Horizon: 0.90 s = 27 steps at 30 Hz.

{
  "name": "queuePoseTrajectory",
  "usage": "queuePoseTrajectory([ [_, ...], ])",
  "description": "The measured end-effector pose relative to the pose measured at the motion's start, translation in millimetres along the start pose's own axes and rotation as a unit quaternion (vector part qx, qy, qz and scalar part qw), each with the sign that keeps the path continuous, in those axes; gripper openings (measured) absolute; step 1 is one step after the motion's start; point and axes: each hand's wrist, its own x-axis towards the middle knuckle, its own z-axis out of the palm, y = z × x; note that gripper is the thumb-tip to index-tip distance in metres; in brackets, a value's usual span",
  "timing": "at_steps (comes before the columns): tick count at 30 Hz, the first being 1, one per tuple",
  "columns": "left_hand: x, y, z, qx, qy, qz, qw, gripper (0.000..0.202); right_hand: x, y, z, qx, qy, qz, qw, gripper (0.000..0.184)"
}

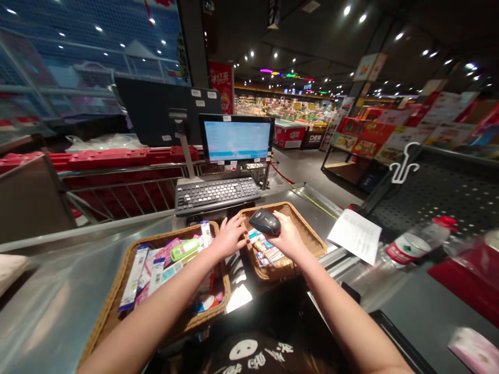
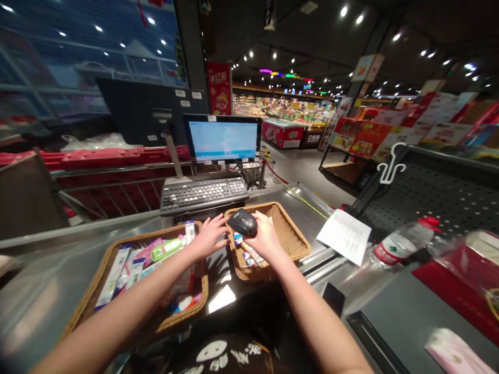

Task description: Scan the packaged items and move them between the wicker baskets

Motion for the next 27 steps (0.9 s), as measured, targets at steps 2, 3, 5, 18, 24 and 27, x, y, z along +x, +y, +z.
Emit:
queuePoseTrajectory([
  [2,25,7,13.2,0.027,-0.016,0.014,0.999,0.024,4,16,-12,0.001,0.014,0.010,1.000,0.043],
  [3,38,9,19.8,0.045,-0.024,0.017,0.999,0.025,7,23,-18,0.001,0.021,0.014,1.000,0.043],
  [5,62,12,33.1,0.086,-0.050,0.021,0.995,0.026,11,38,-28,-0.005,0.032,0.022,0.999,0.043],
  [18,146,2,126.2,0.140,-0.243,-0.048,0.959,0.047,45,109,-49,0.008,0.011,0.057,0.998,0.046],
  [24,157,4,145.4,0.146,-0.265,-0.122,0.945,0.055,61,125,-54,0.027,-0.011,0.053,0.998,0.037],
  [27,158,8,143.1,0.153,-0.247,-0.134,0.948,0.040,67,129,-54,0.039,-0.017,0.050,0.998,0.037],
])
